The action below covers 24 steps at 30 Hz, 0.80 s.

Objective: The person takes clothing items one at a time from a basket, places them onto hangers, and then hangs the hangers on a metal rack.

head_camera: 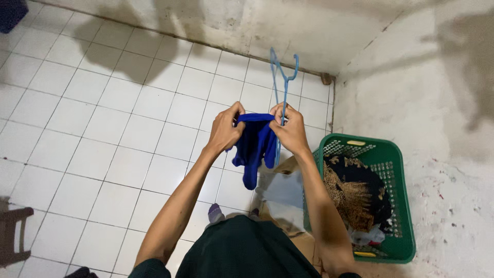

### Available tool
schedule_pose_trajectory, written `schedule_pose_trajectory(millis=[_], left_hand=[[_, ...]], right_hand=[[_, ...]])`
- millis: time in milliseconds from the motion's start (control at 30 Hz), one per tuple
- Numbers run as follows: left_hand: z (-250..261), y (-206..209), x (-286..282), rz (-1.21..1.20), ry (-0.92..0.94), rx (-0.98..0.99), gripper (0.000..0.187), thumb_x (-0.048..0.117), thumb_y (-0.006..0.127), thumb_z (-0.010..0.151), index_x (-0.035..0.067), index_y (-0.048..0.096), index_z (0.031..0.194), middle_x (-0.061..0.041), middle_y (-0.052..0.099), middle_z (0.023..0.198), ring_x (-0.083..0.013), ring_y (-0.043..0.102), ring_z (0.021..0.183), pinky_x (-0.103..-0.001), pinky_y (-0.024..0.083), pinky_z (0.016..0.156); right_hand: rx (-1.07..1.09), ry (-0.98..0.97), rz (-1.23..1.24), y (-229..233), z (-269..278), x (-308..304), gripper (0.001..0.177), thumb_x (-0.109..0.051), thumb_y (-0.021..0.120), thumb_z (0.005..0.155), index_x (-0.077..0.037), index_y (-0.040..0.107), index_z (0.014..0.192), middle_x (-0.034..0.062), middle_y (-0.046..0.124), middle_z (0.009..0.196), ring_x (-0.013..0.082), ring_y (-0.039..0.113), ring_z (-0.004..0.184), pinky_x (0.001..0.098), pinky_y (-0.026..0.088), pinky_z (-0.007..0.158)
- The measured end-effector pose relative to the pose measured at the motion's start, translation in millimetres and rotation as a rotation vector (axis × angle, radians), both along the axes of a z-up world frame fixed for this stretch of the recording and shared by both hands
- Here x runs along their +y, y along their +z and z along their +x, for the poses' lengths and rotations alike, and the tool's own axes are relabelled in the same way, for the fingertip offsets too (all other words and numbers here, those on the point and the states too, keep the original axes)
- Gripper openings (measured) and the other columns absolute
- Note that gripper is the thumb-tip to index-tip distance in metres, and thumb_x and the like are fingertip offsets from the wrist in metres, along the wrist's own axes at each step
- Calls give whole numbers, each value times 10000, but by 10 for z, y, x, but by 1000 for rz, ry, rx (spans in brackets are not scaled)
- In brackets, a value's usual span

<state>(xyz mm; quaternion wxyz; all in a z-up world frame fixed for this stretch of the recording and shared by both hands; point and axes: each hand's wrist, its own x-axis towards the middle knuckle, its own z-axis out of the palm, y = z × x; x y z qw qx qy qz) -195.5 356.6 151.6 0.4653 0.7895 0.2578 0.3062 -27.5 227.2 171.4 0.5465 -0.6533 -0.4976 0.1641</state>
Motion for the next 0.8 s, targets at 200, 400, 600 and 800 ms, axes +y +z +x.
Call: schedule_pose_trajectory(millis=[200, 400, 600, 800], left_hand=[[58, 301, -19, 2, 96, 11, 131, 165, 626, 926, 77, 615, 1022, -106, 724, 916, -287, 683, 722, -414, 529, 668], [181, 286, -17, 37, 136, 96, 149, 226, 627, 935, 127, 669, 1038, -114, 745, 913, -321, 706, 782, -437, 527, 697], [315, 78, 134, 36, 187, 104, 162, 229, 659, 923, 122, 691, 1039, -119, 744, 900, -311, 720, 813, -430, 538, 729], [194, 136, 469, -15, 289, -16, 153, 201, 694, 879, 108, 740, 991, -98, 752, 857, -256, 742, 799, -380, 564, 753]], right_hand=[[-102, 39, -84, -52, 100, -45, 233, 37, 692, 762, -35, 475, 715, 97, 671, 925, 174, 653, 895, 304, 529, 821], [-357, -44, -346, -13, -43, -329, 262, -232, 828, 853, -58, 650, 772, 35, 711, 822, 138, 656, 706, 310, 511, 632], [-312, -98, -401, 10, -176, -638, 173, -240, 745, 939, -78, 731, 997, 37, 611, 596, 118, 509, 474, 320, 383, 473], [-187, 8, -290, -115, -27, -1013, 210, -201, 684, 970, -94, 766, 1132, -2, 635, 632, 62, 434, 469, 283, 315, 408]])
